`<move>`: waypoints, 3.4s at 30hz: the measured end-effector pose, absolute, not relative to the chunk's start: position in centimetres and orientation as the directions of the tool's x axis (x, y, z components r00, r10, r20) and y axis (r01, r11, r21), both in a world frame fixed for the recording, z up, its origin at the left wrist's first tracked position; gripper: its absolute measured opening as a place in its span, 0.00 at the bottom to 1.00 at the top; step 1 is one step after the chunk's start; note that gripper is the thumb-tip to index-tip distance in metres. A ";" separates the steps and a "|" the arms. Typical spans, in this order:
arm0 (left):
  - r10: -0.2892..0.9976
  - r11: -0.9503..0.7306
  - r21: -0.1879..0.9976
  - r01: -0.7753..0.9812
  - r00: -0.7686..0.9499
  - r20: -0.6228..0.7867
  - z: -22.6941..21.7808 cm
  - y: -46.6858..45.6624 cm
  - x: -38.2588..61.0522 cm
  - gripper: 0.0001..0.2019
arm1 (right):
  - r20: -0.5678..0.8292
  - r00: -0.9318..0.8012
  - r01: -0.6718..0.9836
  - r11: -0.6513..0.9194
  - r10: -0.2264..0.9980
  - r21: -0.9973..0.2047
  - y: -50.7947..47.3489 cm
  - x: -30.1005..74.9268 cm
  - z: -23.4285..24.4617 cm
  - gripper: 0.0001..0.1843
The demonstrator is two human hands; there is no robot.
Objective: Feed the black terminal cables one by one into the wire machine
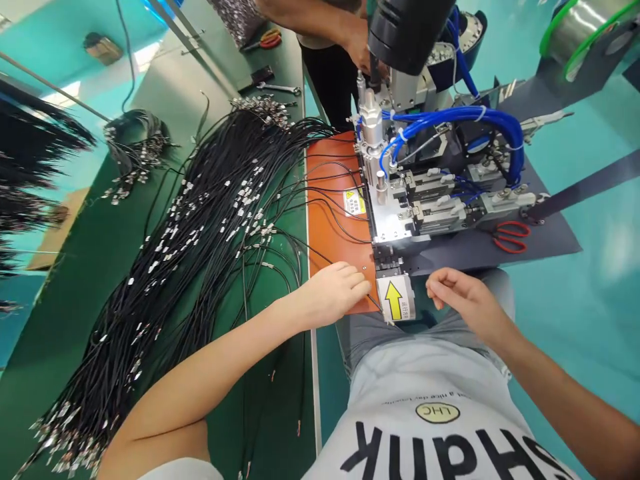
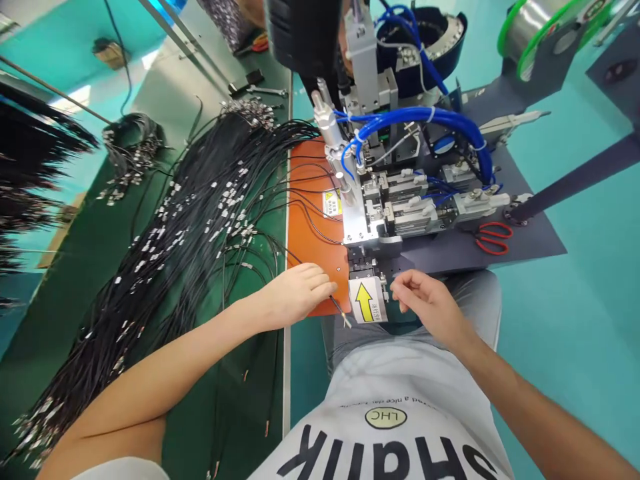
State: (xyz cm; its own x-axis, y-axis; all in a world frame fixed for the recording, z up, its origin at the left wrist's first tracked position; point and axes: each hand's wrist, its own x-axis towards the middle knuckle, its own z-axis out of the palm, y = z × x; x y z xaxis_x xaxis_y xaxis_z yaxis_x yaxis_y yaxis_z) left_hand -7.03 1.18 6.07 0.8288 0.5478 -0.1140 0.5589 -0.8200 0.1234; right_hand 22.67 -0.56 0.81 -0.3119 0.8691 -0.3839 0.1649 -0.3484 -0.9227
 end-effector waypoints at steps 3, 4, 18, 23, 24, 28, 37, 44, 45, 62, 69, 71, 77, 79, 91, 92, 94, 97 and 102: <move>0.612 -0.771 0.197 0.605 0.790 -0.031 4.4 1.6 -4.9 0.12 | -0.352 -0.331 0.169 -0.312 0.876 -0.935 -0.5 21.7 0.5 0.12; 0.636 -0.749 0.232 0.621 0.772 -0.014 3.8 1.7 -4.3 0.13 | -0.335 -0.334 0.193 -0.284 0.881 -0.939 -0.5 21.5 0.4 0.12; 0.830 -0.329 0.611 0.720 0.529 -0.177 4.1 0.6 -0.8 0.09 | 0.011 -0.282 0.296 0.098 0.959 -0.950 0.4 19.9 0.8 0.06; 0.842 -0.242 0.773 0.586 0.522 -0.133 2.7 0.8 0.1 0.11 | -0.230 -0.281 0.161 -0.190 0.932 -0.968 1.1 20.7 0.3 0.09; 0.856 -0.222 0.784 0.581 0.501 -0.129 2.4 0.8 0.1 0.11 | -0.278 -0.261 0.096 -0.262 0.924 -0.960 1.3 21.0 0.1 0.11; 0.900 -0.081 0.833 0.548 0.399 -0.175 2.0 0.5 -0.3 0.11 | -0.338 -0.226 -0.034 -0.354 0.913 -0.934 1.9 21.4 -0.3 0.12; 0.913 -0.011 0.858 0.513 0.355 -0.200 2.3 0.0 -0.5 0.10 | -0.357 -0.385 -0.164 -0.443 0.851 -0.881 2.5 19.9 -1.1 0.12; 0.955 -0.097 0.832 0.546 0.288 -0.078 1.6 -0.5 -0.3 0.06 | -0.333 -0.290 -0.011 -0.351 0.897 -0.936 1.3 19.0 -1.4 0.10; 0.958 -0.100 0.830 0.548 0.278 -0.068 1.5 -0.5 -0.3 0.05 | -0.328 -0.278 -0.014 -0.345 0.903 -0.938 1.2 19.0 -1.5 0.10; 0.963 0.129 0.970 0.208 0.208 -0.173 1.4 -0.1 0.3 0.07 | -0.237 -0.294 0.033 -0.238 0.926 -0.971 0.7 18.6 -1.0 0.07; 0.905 0.368 0.927 0.064 0.202 -0.374 1.9 0.6 0.2 0.10 | -0.184 -0.281 0.098 -0.162 0.942 -0.982 0.5 18.6 -1.0 0.05; 0.898 0.395 0.917 0.049 0.191 -0.397 2.0 0.7 0.2 0.10 | -0.163 -0.278 0.113 -0.137 0.947 -0.984 0.5 18.5 -0.9 0.04; 0.882 0.431 0.902 0.023 0.197 -0.427 1.9 0.6 -0.1 0.10 | -0.112 -0.269 0.118 -0.083 0.957 -0.990 0.4 18.1 -0.6 0.05; 0.883 0.429 0.903 0.021 0.200 -0.424 2.0 0.5 -0.1 0.10 | -0.082 -0.261 0.139 -0.047 0.962 -0.989 0.4 18.1 -0.6 0.05; 0.903 0.422 0.899 -0.120 0.147 -0.404 1.4 0.0 0.3 0.12 | -0.075 -0.282 0.167 -0.028 0.957 -0.986 0.3 17.6 -0.8 0.05; 0.898 0.432 0.893 -0.124 0.152 -0.413 1.3 0.0 0.2 0.12 | -0.082 -0.277 0.163 -0.038 0.957 -0.986 0.3 17.6 -0.8 0.05; 0.887 0.450 0.887 -0.104 0.167 -0.430 1.2 -0.1 0.1 0.12 | -0.088 -0.258 0.167 -0.046 0.962 -0.985 0.4 17.5 -0.8 0.05; 0.892 0.431 0.901 -0.046 0.170 -0.418 1.2 0.0 -0.1 0.13 | -0.076 -0.233 0.187 -0.032 0.970 -0.982 0.4 17.5 -0.6 0.06; 0.886 0.445 0.892 -0.073 0.176 -0.428 1.2 0.1 -0.4 0.10 | -0.049 -0.227 0.201 -0.002 0.973 -0.980 0.4 17.4 -0.5 0.06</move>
State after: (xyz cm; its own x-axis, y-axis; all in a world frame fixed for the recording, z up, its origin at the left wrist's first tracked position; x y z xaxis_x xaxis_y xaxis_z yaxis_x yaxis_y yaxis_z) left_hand -0.38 0.12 1.16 0.1762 0.8864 -0.4280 -0.0732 0.4454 0.8923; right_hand 17.39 0.42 -0.55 -0.2272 0.9726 -0.0487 0.2011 -0.0021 -0.9796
